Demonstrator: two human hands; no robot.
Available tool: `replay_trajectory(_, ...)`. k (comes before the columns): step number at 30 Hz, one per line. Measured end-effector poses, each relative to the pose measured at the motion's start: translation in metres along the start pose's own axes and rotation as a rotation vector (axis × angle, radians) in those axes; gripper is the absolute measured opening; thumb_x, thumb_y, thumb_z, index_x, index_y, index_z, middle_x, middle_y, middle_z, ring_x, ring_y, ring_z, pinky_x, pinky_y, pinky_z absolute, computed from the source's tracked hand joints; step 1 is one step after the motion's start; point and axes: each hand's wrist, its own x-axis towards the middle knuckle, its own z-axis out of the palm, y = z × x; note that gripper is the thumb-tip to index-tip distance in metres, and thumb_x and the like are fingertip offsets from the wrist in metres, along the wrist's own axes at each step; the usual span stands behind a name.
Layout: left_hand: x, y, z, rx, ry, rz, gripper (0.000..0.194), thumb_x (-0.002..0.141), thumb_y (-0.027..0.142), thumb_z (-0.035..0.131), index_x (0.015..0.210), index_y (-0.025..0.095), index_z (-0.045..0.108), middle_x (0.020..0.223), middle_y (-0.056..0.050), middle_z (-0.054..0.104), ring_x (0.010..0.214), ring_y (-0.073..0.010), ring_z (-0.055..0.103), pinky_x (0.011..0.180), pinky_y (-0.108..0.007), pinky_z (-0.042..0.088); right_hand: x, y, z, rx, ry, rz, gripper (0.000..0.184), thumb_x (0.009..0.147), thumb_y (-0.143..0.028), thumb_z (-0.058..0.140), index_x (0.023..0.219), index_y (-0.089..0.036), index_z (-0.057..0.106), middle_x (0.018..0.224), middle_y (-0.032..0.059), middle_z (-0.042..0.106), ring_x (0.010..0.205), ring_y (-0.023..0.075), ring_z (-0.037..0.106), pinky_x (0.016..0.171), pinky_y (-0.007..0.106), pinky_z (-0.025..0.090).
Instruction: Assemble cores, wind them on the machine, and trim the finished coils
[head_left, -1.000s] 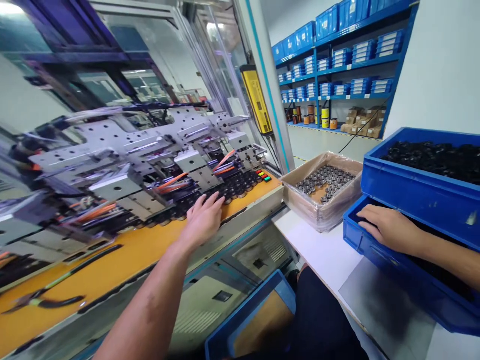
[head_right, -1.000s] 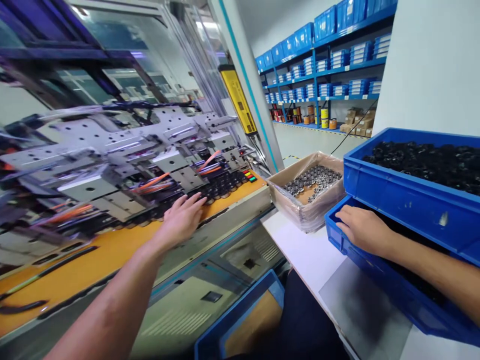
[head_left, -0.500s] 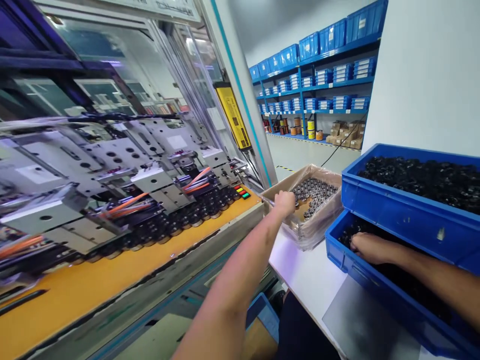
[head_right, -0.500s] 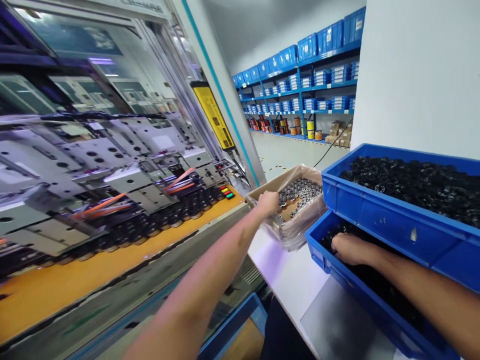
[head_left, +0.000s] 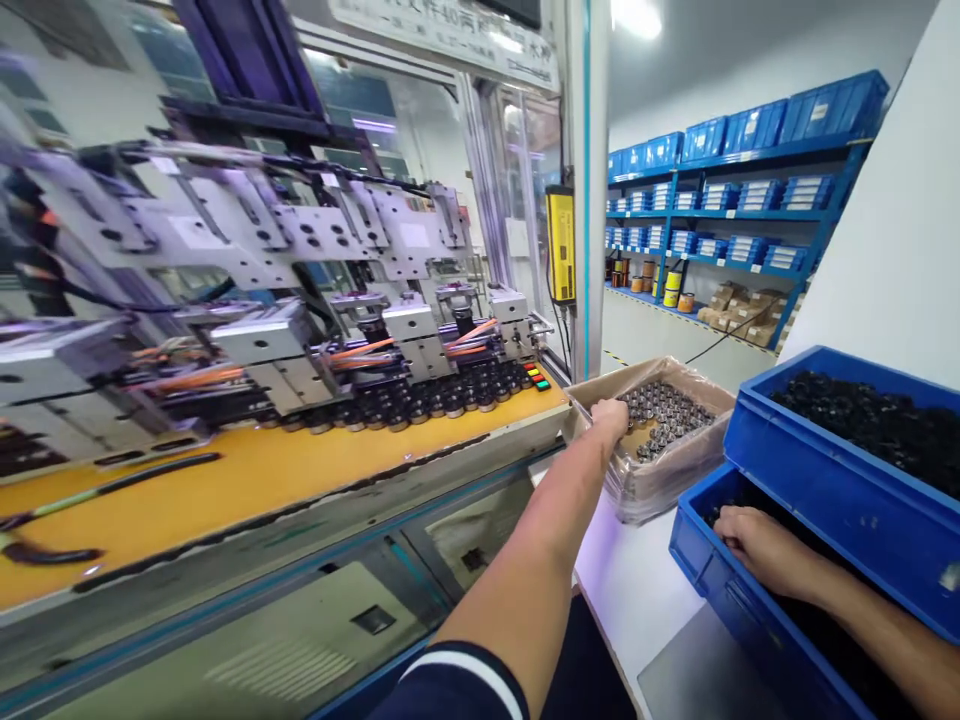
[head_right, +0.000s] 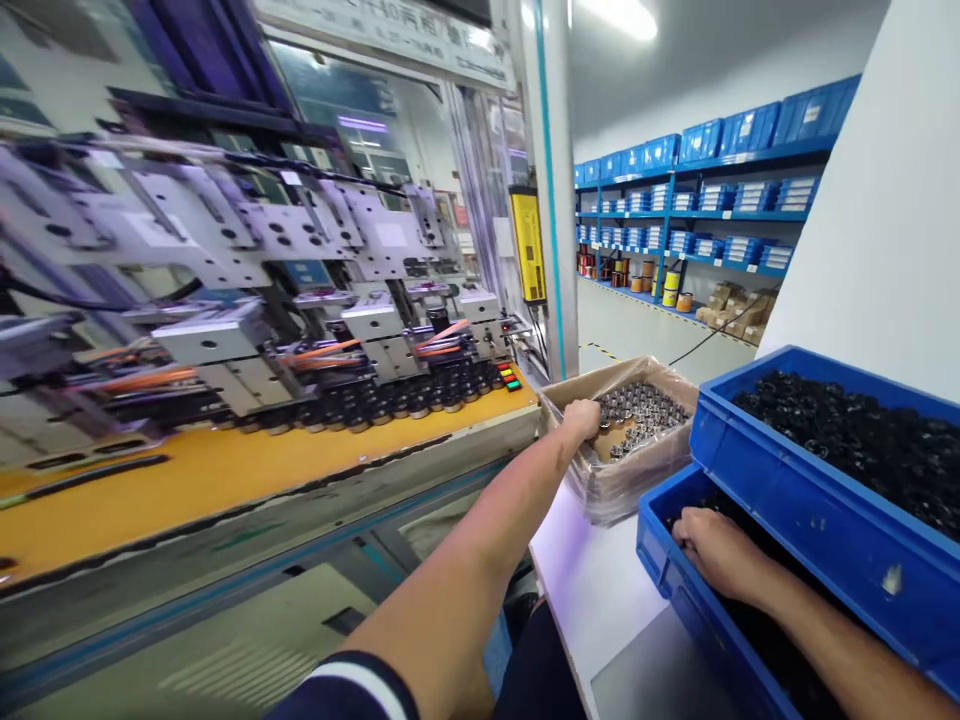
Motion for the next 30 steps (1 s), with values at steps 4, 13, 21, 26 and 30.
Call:
replay_trajectory(4, -0.007, 0.001, 0.0, -0.039, 0.013, 0.06, 0.034, 0.091, 0.033, 0.059, 0.121, 0.017, 0.057, 0.123, -0.01, 0.06, 0.105, -0.0229, 0.062, 0.087, -0.044, 0.054, -0.001, -0.003, -0.002, 0.007, 0.011, -0.018, 0.021, 0.081, -0.012, 0.047, 0.062, -0.017, 0.056, 0.074, 0.0052, 0.061, 0.07, 0.0172, 0.055, 0.066, 0.025, 0.037)
replay_trajectory(13, -0.004, 0.0, 0.004, -0.125, 0.03, 0.134, 0.036, 0.09, 0.033, 0.061, 0.121, 0.015, 0.057, 0.122, -0.011, 0.06, 0.106, -0.0236, 0.062, 0.088, -0.043, 0.054, 0.0, 0.001, 0.0, 0.049, 0.026, 0.002, 0.021, 0.078, -0.014, 0.048, 0.059, -0.017, 0.056, 0.067, 0.0038, 0.059, 0.064, 0.0168, 0.052, 0.062, 0.025, 0.036)
replay_trajectory(21, -0.009, 0.001, 0.001, -0.382, 0.106, 0.12, 0.035, 0.091, 0.033, 0.06, 0.121, 0.016, 0.057, 0.122, -0.011, 0.06, 0.105, -0.0232, 0.062, 0.087, -0.043, 0.054, 0.001, 0.005, 0.001, 0.041, 0.034, -0.007, 0.018, 0.076, -0.01, 0.046, 0.062, -0.017, 0.054, 0.068, 0.0024, 0.059, 0.066, 0.0161, 0.053, 0.063, 0.025, 0.036)
replay_trajectory(26, -0.032, 0.006, -0.014, -0.681, 0.25, 0.165, 0.035, 0.091, 0.033, 0.06, 0.12, 0.016, 0.058, 0.121, -0.01, 0.061, 0.103, -0.0228, 0.063, 0.086, -0.043, 0.055, 0.0, 0.006, -0.001, -0.004, 0.053, -0.02, 0.016, 0.076, -0.011, 0.046, 0.066, -0.017, 0.056, 0.065, 0.0011, 0.059, 0.064, 0.0156, 0.053, 0.061, 0.024, 0.037)
replay_trajectory(30, -0.086, -0.002, -0.012, -0.963, 0.384, 0.292, 0.027, 0.092, 0.03, 0.059, 0.112, 0.014, 0.059, 0.106, -0.008, 0.067, 0.09, -0.0181, 0.066, 0.079, -0.037, 0.057, -0.001, 0.002, -0.003, -0.035, 0.106, -0.045, 0.017, 0.075, -0.01, 0.047, 0.064, -0.018, 0.058, 0.062, 0.0007, 0.059, 0.06, 0.0153, 0.055, 0.059, 0.024, 0.038)
